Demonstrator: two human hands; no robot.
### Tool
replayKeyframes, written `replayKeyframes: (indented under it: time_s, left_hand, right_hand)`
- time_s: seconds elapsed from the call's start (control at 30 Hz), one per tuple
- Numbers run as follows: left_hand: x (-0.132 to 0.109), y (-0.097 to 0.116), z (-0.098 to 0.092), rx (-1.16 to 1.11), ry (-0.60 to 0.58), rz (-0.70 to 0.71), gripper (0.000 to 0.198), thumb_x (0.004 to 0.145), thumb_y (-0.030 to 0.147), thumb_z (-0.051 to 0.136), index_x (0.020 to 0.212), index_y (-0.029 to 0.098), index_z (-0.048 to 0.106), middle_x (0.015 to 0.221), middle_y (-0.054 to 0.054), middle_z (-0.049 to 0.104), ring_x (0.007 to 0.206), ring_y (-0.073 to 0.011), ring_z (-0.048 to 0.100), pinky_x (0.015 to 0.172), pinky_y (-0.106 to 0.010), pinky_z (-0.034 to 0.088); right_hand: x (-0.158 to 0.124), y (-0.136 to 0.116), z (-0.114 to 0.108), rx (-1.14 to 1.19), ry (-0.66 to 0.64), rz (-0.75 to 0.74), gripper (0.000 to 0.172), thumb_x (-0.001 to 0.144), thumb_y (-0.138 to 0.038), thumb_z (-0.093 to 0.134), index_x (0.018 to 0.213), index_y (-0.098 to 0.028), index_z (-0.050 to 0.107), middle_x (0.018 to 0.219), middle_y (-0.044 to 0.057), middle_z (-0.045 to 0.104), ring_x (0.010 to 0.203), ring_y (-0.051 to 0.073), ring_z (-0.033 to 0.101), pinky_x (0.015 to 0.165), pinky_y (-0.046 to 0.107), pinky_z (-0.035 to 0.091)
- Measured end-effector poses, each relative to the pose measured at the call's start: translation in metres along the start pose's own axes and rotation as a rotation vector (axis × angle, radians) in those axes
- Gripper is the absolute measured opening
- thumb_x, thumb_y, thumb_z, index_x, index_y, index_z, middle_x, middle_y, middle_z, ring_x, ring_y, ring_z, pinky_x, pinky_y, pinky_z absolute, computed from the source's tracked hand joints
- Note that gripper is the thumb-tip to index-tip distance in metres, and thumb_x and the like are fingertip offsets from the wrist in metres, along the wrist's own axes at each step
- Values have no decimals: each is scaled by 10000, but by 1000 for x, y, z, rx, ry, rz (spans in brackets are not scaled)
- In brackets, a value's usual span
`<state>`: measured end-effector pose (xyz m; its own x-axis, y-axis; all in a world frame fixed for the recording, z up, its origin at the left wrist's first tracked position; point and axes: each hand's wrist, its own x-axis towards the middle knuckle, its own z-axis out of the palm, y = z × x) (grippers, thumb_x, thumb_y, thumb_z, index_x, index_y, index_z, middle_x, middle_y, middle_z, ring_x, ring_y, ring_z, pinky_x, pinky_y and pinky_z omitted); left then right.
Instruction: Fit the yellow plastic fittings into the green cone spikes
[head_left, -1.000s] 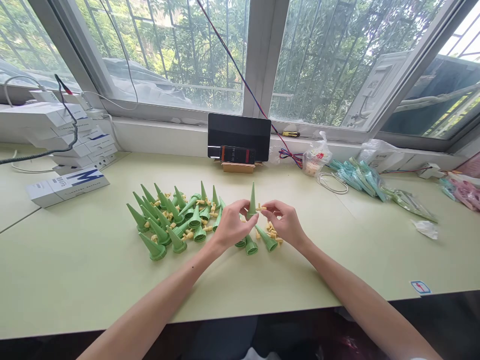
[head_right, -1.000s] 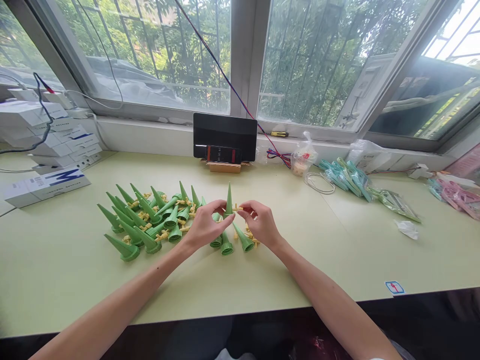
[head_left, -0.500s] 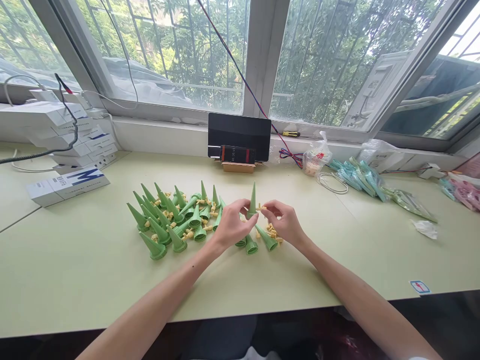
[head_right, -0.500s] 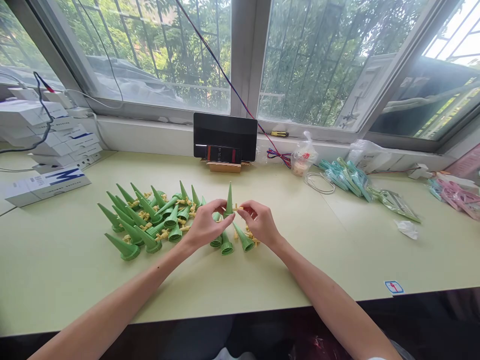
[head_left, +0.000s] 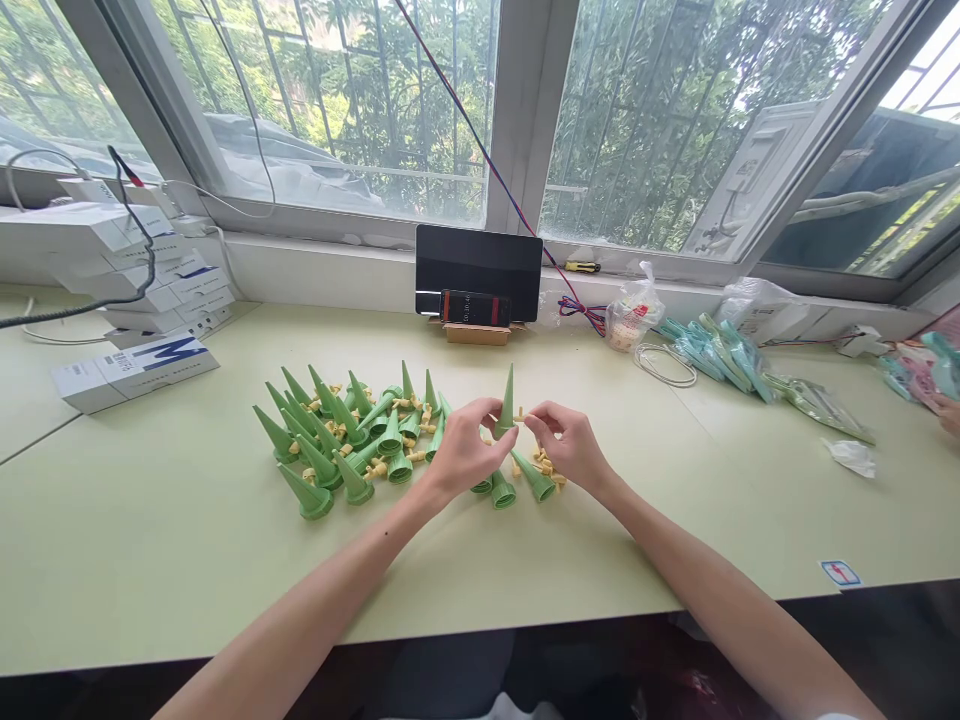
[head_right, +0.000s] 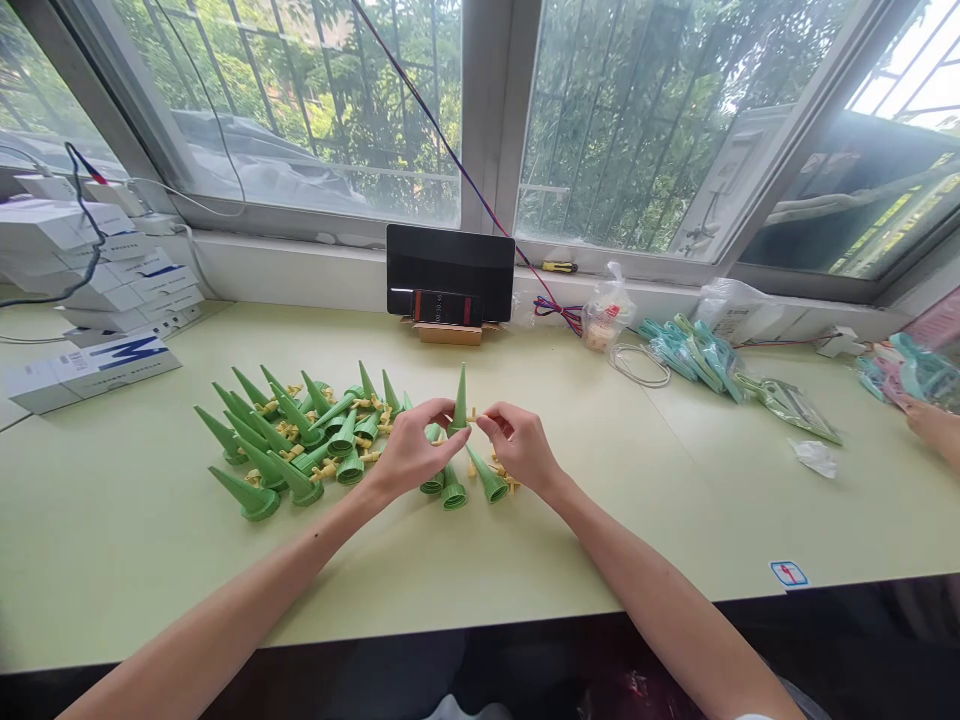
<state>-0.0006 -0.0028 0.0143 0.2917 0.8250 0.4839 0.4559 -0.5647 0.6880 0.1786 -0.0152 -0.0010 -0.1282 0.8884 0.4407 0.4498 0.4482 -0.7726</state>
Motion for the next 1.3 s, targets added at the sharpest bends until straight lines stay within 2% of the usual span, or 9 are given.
replayKeyframes:
  time_s: [0.17, 0.3, 0.6, 0.9, 1.3]
  left_hand:
    - [1, 1, -1, -8, -16, -34, 99, 800, 281, 591, 801, 182, 587, 742, -1, 615, 715, -155, 584, 675, -268, 456]
    - [2, 0, -2, -62, -35, -65, 101, 800, 280, 585, 779, 182, 591, 749, 2, 617, 712, -148, 577, 684, -262, 467]
    - [2, -3, -2, -44, -20, -38, 109, 800, 292, 580, 785, 184, 585, 743, -4, 618, 702, -153, 579, 672, -267, 473]
    - [1, -2, -1, 10, 10, -4, 130, 789, 270, 609, 885, 185, 589, 808, -14, 636, 727, -159, 598, 693, -279, 477]
    - [0, -2, 0, 10, 10, 33, 115, 792, 248, 608, 888, 188, 587, 808, -16, 630, 733, -163, 604, 687, -281, 476]
  right_hand:
    - [0, 0, 1, 25, 22, -29, 223, 922, -380, 549, 849, -183, 626, 784, 39, 651, 688, 154, 573, 658, 285, 495]
    - [0, -1, 1, 56, 35, -20, 193, 910, -372, 571, 905, -192, 641, 855, 54, 676, 690, 156, 586, 646, 293, 516]
    - [0, -1, 0, 44, 25, -34, 177, 900, -368, 584, 919, -203, 646, 881, 58, 686, 728, 168, 600, 685, 313, 531]
    - [0, 0, 1, 35, 0, -16, 240, 919, -406, 548, 862, -186, 625, 792, 44, 648, 652, 147, 559, 608, 279, 487]
    - [0, 2, 1, 17, -11, 9, 314, 937, -443, 494, 775, -188, 577, 643, -9, 533, 558, 121, 473, 542, 255, 411]
